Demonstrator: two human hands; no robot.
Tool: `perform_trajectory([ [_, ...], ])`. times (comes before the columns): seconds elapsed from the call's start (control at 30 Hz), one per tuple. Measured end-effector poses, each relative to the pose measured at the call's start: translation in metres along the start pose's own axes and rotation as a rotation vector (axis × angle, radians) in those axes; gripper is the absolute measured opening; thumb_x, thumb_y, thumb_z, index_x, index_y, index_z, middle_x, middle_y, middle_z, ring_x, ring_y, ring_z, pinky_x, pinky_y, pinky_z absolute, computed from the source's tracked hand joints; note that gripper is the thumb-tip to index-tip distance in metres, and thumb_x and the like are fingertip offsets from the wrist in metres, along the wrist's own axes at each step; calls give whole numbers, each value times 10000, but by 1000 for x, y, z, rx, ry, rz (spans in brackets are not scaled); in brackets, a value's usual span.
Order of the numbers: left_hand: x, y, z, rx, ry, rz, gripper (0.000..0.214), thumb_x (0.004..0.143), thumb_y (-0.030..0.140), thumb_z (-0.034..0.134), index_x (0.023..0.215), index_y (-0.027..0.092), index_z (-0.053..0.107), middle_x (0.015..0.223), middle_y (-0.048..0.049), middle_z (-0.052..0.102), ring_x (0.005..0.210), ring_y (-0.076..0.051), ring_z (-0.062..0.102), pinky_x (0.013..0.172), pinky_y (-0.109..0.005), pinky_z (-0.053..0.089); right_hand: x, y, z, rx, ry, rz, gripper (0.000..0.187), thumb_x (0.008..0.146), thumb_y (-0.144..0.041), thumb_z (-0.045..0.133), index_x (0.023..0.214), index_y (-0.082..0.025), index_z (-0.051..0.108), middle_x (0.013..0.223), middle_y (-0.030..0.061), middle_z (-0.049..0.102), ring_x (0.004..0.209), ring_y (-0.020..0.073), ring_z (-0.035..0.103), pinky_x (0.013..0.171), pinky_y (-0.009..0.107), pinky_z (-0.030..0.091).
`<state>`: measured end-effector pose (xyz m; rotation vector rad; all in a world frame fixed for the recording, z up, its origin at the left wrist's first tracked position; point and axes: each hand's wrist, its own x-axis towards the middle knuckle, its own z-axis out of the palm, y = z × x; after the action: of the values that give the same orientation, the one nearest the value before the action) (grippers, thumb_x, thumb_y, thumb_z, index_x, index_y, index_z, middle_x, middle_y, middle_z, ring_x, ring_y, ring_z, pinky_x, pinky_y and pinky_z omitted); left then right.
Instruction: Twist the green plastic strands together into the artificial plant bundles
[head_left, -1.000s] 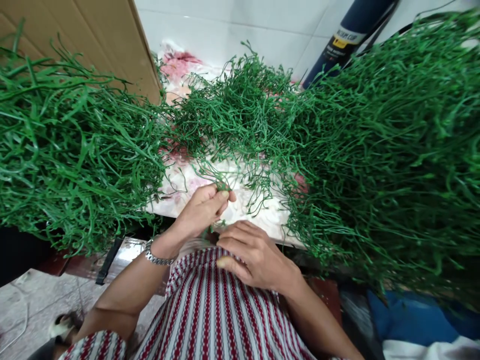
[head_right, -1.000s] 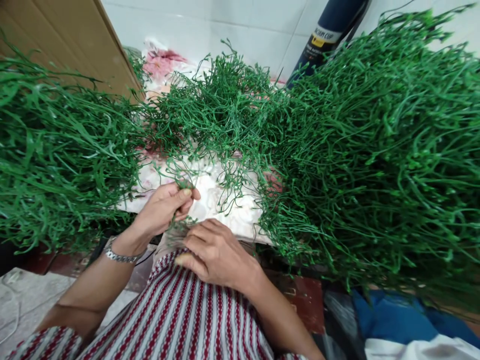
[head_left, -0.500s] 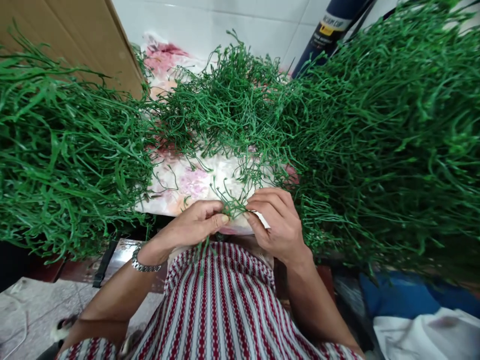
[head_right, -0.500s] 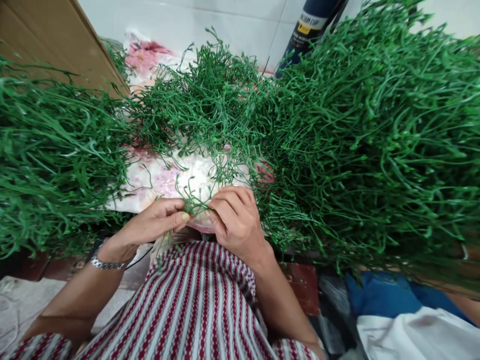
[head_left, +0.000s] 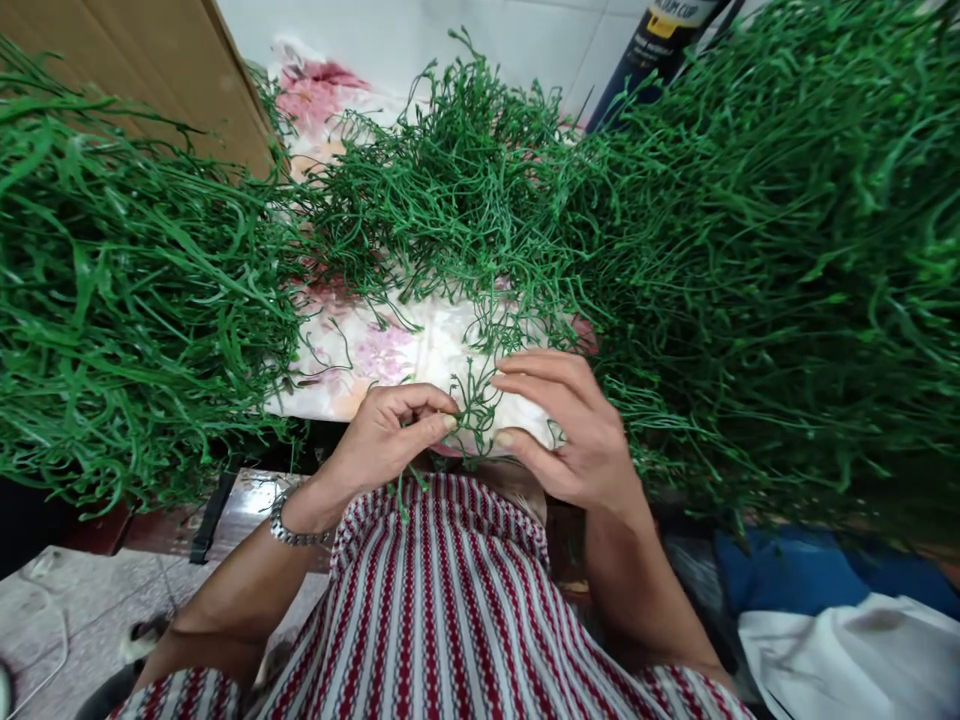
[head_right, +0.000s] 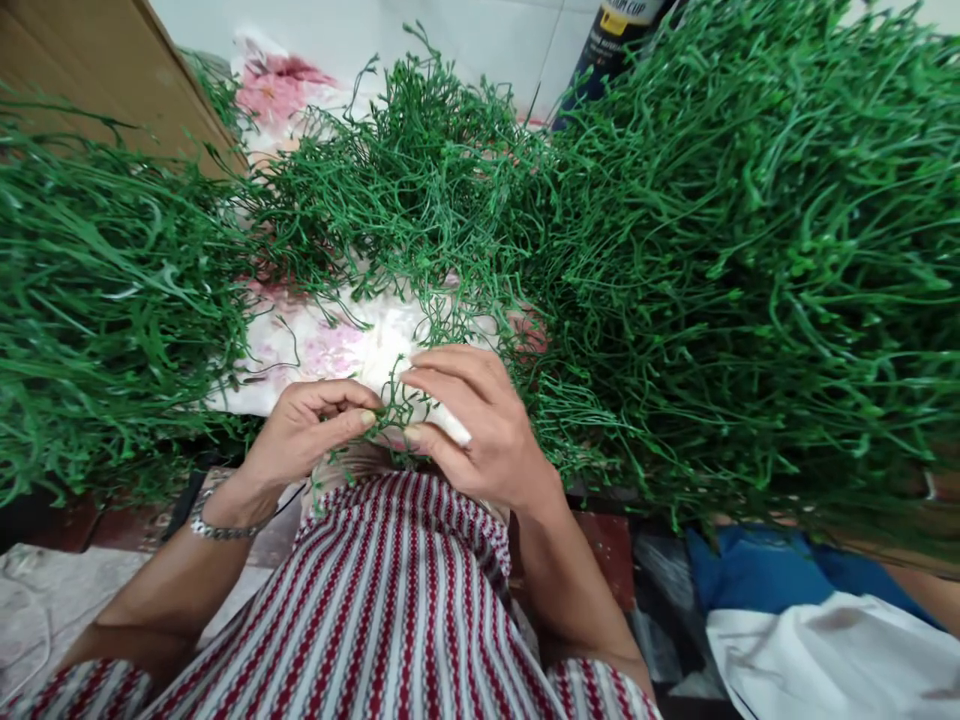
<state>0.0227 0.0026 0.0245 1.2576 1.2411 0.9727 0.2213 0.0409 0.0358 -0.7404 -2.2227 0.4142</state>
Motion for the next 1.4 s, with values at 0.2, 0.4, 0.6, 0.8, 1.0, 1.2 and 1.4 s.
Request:
perform_trajectory([
  [0.2, -2, -6, 1, -23, -51, 72, 131, 747, 251, 610, 755, 130, 661, 583, 9, 576, 508, -67, 454, 490, -178, 358, 5, 8, 20, 116, -72, -57, 254, 778, -330, 615, 987, -186, 626, 1142, 88, 603, 1226, 263, 432, 1004, 461, 369],
  [0.4, -4, -9, 5, 75, 48, 187, 104, 725, 234, 643, 782, 151, 614, 562, 46, 512, 510, -53, 431, 498, -161, 350, 1, 9, 22, 68, -5, -59, 160, 766, -276, 635, 913, -218, 663, 1018, 49, 659, 1172, 252, 476, 965, 449, 393],
  [0.6, -2, -12, 8, 129, 87, 206, 119, 718, 211, 637, 808, 141, 673, 498, 50, 505, 446, -46, 397, 441, -165, 320, -1, 6, 26, 33, 107, -68, 150, 724, -260, 684, 861, -202, 668, 913, 60, 656, 998, 229, 533, 859, 416, 445],
  [0.8, -3, -12, 11, 189, 88, 181, 94, 710, 103, 576, 699, 150, 656, 607, 16, 630, 525, -71, 528, 506, -172, 402, -3, 2, 30, 19, 66, 2, 104, 756, -268, 646, 815, -183, 636, 780, 48, 609, 838, 192, 538, 771, 379, 438],
  [1.0, 0, -16, 13, 438, 231, 333, 119, 676, 38, 522, 638, 143, 565, 654, 12, 496, 615, -88, 470, 564, -216, 363, -8, 2, 34, -28, -127, 98, 126, 808, -284, 583, 814, -161, 553, 775, 44, 601, 744, 168, 538, 706, 338, 395],
  [1.2, 1, -18, 10, 306, 111, 371, 140, 685, 23, 485, 643, 153, 515, 722, -8, 563, 683, -103, 520, 634, -224, 402, -9, 2, 35, 156, -209, 182, 98, 846, -256, 529, 859, -159, 534, 772, 31, 604, 727, 137, 558, 659, 261, 427],
  [1.4, 0, -14, 8, 338, 61, 231, 94, 709, 66, 502, 702, 156, 529, 633, 34, 505, 568, -77, 439, 547, -205, 349, -8, 1, 31, 149, -204, 174, 117, 860, -245, 505, 907, -151, 555, 796, 52, 609, 747, 148, 570, 660, 270, 450],
])
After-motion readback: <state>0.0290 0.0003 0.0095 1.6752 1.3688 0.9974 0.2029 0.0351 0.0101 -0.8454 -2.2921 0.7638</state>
